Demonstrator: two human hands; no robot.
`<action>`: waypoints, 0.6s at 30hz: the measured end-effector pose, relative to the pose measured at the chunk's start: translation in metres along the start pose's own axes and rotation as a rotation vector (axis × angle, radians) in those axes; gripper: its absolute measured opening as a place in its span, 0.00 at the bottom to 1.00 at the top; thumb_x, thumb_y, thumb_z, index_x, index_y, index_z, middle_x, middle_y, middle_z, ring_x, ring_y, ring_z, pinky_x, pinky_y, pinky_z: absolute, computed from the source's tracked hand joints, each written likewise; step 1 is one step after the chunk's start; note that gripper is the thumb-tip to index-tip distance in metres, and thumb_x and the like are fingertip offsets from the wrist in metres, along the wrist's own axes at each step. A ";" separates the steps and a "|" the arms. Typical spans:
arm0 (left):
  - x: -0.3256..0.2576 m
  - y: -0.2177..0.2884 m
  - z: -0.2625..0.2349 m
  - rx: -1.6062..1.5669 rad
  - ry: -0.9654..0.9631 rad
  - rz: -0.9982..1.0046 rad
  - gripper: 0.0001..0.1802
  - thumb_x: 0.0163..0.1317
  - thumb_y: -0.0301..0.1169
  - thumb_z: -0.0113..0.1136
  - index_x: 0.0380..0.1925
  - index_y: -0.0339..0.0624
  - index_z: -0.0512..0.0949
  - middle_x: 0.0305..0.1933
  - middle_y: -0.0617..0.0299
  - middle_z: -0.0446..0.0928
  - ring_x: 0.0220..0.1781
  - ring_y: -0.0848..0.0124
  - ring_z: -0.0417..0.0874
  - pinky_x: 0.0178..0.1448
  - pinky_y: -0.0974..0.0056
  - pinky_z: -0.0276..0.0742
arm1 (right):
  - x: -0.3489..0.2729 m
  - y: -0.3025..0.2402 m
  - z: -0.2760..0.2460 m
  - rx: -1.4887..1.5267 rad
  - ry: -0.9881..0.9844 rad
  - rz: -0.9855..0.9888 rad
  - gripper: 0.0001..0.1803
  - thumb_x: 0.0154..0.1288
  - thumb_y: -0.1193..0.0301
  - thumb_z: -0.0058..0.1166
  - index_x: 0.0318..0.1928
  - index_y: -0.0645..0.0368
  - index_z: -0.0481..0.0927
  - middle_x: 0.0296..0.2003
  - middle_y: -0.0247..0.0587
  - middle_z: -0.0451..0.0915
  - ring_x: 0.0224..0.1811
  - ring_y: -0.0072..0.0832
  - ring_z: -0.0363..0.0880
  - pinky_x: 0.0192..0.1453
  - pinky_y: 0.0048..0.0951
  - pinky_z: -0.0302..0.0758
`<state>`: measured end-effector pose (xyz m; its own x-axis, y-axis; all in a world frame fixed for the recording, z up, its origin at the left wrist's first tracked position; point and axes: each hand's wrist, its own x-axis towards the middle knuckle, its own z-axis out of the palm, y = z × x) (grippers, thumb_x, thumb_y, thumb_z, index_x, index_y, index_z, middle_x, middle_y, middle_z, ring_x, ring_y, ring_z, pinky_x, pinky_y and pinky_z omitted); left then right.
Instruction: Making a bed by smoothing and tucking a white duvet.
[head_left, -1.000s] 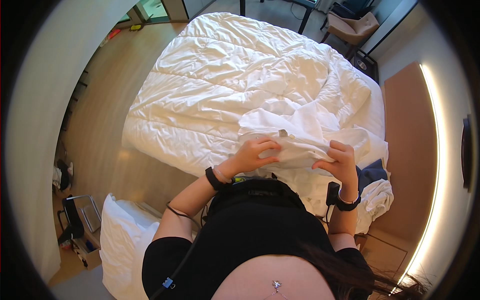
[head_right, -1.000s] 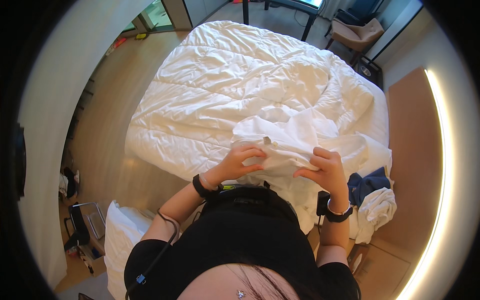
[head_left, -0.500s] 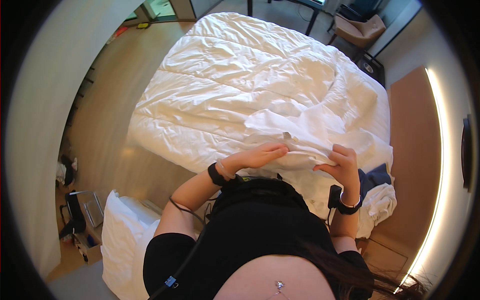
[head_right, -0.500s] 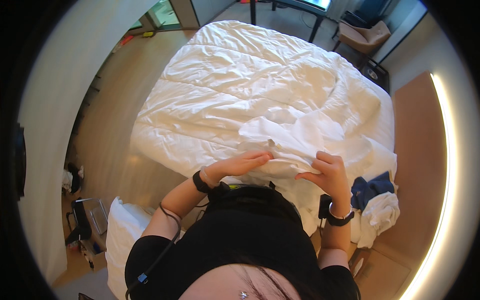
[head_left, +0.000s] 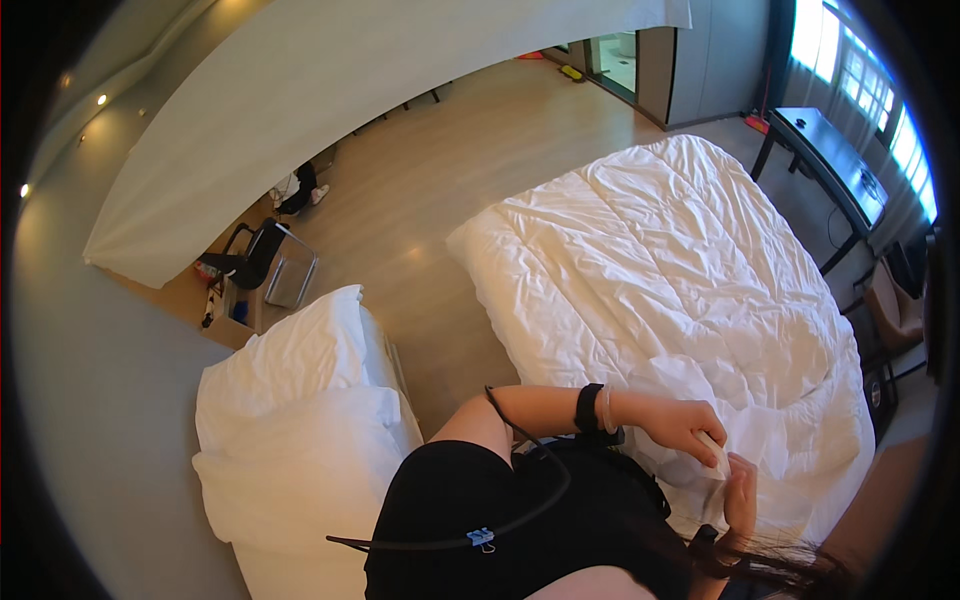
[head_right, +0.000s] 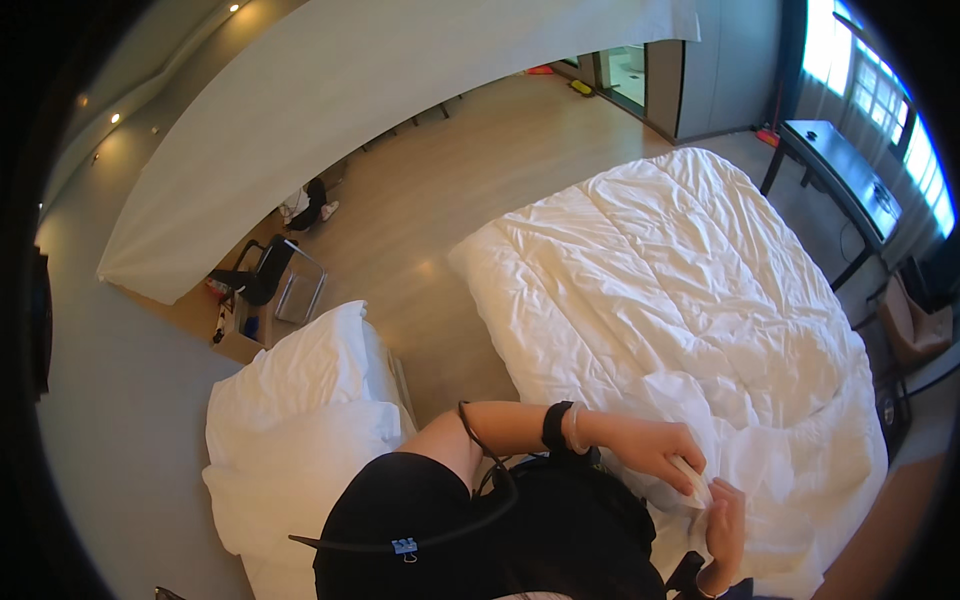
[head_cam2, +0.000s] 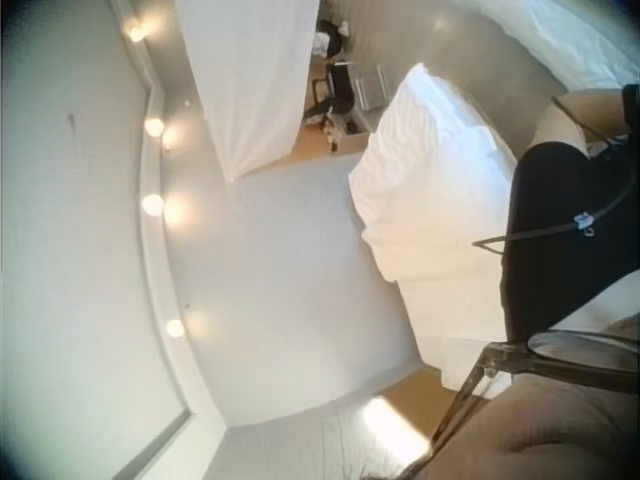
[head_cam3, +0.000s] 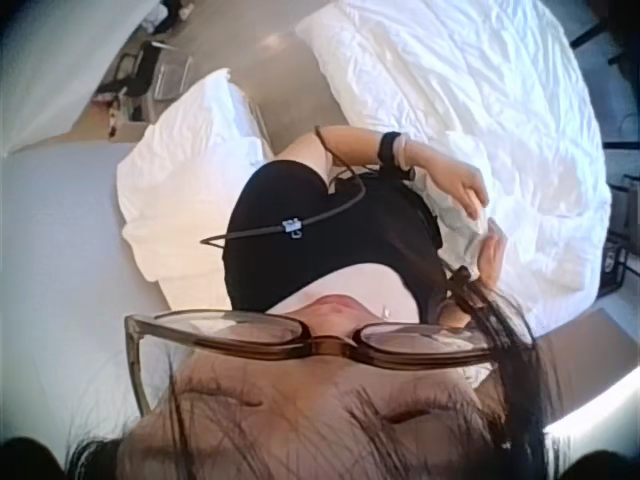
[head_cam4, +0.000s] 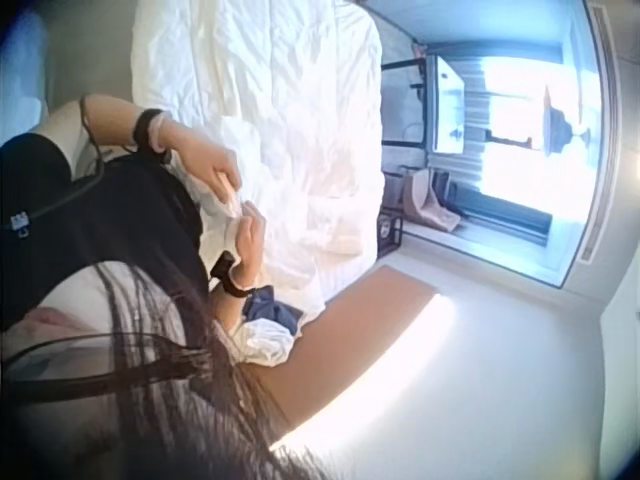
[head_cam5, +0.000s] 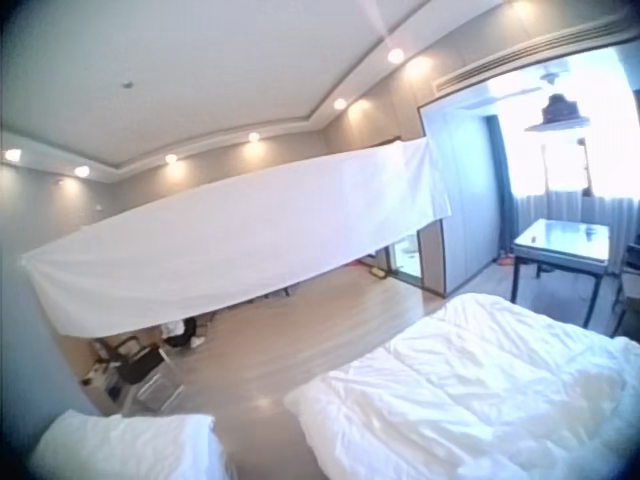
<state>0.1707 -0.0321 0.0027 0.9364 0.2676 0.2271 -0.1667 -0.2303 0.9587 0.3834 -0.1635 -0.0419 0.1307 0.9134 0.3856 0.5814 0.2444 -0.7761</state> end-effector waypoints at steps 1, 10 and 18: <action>-0.001 0.006 -0.001 0.004 0.006 0.010 0.15 0.61 0.38 0.61 0.31 0.33 0.78 0.23 0.55 0.75 0.27 0.70 0.73 0.35 0.63 0.69 | 0.005 0.006 -0.002 0.024 -0.176 -0.010 0.27 0.68 0.50 0.46 0.33 0.67 0.77 0.24 0.42 0.72 0.24 0.34 0.66 0.30 0.29 0.63; -0.016 0.025 0.007 0.513 0.082 -0.033 0.13 0.59 0.38 0.59 0.33 0.39 0.75 0.26 0.49 0.78 0.34 0.48 0.78 0.37 0.52 0.71 | 0.032 -0.020 -0.002 0.249 -0.427 0.177 0.08 0.51 0.74 0.61 0.26 0.65 0.75 0.19 0.38 0.66 0.23 0.25 0.63 0.28 0.28 0.59; -0.017 0.017 0.003 0.307 -0.009 0.010 0.12 0.58 0.37 0.60 0.35 0.41 0.76 0.27 0.53 0.78 0.33 0.50 0.78 0.38 0.54 0.72 | 0.034 -0.056 0.005 0.173 -0.475 0.072 0.07 0.50 0.75 0.63 0.26 0.64 0.77 0.20 0.41 0.69 0.23 0.32 0.67 0.29 0.30 0.61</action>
<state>0.1528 -0.0437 0.0141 0.9380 0.2563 0.2334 -0.0758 -0.5055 0.8595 0.3509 -0.1441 0.0123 -0.2376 0.9672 0.0899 0.4374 0.1892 -0.8791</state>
